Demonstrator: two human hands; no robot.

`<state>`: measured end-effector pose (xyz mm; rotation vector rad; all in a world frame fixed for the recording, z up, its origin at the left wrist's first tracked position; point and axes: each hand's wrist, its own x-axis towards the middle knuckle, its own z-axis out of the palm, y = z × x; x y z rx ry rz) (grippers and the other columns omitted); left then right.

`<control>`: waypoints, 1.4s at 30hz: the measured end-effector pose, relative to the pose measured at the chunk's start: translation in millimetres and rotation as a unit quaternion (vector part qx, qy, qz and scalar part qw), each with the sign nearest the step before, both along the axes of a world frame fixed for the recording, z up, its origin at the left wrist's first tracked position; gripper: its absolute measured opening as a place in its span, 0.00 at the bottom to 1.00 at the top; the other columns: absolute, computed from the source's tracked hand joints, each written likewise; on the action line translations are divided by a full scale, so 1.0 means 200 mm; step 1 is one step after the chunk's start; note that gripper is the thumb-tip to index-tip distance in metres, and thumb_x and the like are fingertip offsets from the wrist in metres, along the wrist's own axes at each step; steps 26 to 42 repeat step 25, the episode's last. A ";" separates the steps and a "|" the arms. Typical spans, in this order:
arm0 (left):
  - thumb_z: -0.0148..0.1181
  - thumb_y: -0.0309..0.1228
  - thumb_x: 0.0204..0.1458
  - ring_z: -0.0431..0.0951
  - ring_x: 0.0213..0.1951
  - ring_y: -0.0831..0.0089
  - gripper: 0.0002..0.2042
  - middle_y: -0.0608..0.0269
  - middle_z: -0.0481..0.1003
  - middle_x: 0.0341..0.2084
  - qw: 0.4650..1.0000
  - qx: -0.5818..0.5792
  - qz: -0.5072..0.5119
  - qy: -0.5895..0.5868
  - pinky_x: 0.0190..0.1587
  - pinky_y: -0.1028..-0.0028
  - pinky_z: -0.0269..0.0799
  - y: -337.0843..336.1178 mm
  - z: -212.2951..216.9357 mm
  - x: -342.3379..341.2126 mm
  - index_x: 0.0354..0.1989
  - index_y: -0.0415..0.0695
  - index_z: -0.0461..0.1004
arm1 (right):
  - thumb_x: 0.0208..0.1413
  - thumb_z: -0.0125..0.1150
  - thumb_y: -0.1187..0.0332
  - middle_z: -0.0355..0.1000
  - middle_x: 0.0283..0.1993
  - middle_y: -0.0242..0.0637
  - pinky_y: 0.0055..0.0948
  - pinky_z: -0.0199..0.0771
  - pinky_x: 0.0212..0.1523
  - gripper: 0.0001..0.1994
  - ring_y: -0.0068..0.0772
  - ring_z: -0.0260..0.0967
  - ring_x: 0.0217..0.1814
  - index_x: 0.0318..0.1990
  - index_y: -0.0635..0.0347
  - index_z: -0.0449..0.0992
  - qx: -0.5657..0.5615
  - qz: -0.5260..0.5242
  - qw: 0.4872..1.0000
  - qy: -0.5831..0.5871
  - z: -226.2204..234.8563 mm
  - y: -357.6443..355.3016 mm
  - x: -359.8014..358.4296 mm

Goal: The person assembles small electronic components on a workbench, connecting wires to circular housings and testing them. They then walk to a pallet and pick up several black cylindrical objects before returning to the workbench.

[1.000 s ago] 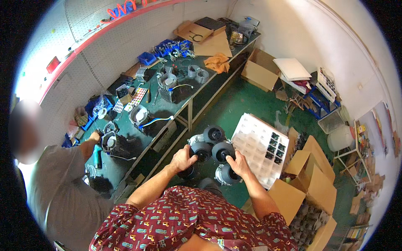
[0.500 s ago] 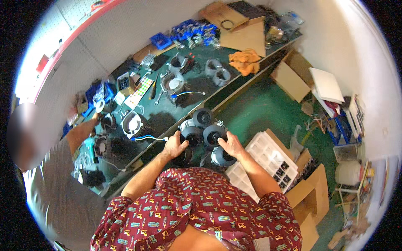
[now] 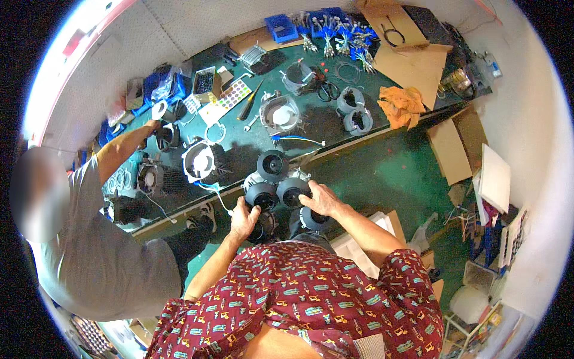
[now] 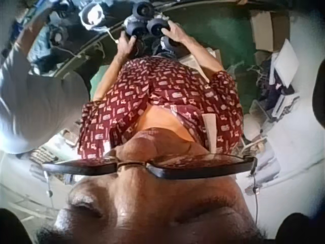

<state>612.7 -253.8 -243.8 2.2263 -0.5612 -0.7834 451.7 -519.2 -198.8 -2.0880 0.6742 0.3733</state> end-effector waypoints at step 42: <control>0.59 0.51 0.53 0.79 0.47 0.37 0.35 0.31 0.78 0.43 0.993 0.096 0.051 0.054 0.52 0.49 0.72 0.11 -0.07 0.07 0.60 0.33 0.63 | 0.56 0.63 0.53 0.77 0.53 0.56 0.46 0.73 0.59 0.27 0.56 0.76 0.56 0.55 0.66 0.74 0.008 0.064 0.997 -0.035 -0.01 0.01 0.34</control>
